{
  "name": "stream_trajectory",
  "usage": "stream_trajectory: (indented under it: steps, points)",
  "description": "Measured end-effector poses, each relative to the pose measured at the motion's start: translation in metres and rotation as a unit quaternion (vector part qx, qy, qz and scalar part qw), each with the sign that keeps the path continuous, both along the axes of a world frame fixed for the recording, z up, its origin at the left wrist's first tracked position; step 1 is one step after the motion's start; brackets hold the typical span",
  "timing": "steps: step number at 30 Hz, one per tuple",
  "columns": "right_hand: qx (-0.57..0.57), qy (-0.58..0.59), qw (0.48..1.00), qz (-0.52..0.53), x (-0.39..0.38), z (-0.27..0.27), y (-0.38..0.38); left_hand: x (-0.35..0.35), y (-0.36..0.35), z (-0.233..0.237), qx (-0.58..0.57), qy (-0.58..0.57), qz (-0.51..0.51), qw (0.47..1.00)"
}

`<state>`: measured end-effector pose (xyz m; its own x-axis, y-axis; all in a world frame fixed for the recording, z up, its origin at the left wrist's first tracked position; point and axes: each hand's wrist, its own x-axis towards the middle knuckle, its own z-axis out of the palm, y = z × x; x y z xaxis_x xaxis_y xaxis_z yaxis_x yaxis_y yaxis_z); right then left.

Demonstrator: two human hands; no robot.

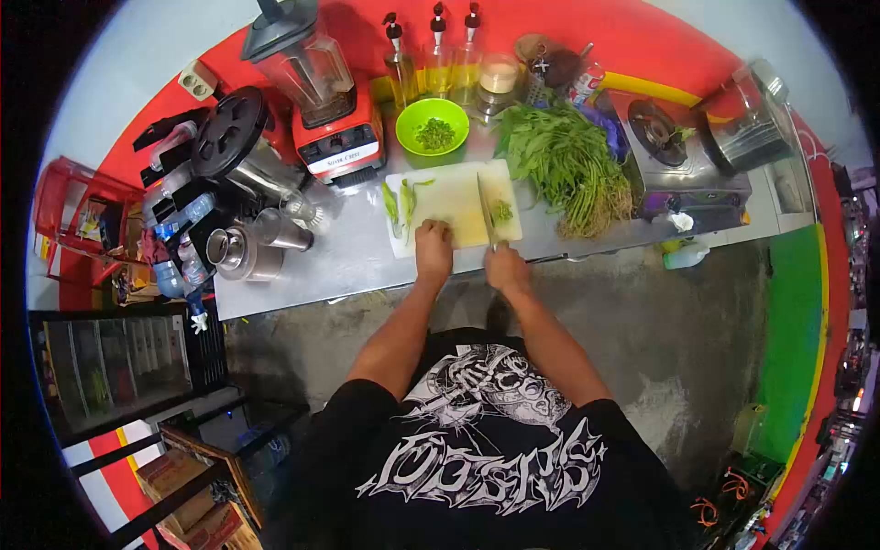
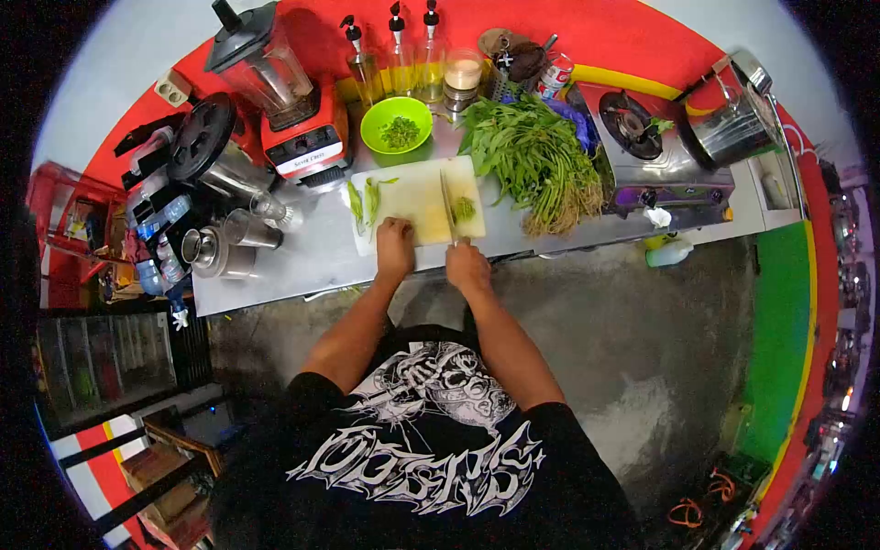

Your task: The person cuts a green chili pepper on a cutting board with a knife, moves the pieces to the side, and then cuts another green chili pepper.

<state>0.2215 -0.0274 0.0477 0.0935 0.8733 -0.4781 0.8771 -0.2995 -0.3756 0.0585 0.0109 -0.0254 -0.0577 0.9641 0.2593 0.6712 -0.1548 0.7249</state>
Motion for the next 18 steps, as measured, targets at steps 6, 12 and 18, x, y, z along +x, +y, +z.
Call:
stream_trajectory:
  steps: [6, 12, 18]
  points:
    - [0.062, 0.036, 0.997, -0.035, 0.012, -0.027, 0.002, 0.011, 0.014, 0.008, -0.002, 0.066, -0.006, 0.998]
    - [0.045, 0.070, 0.996, 0.012, -0.009, -0.030, 0.003, 0.000, 0.009, 0.004, -0.090, 0.048, -0.024, 0.995]
    - [0.066, 0.059, 0.996, 0.025, -0.025, -0.029, 0.009, -0.019, 0.021, 0.008, -0.087, 0.045, -0.110, 0.989]
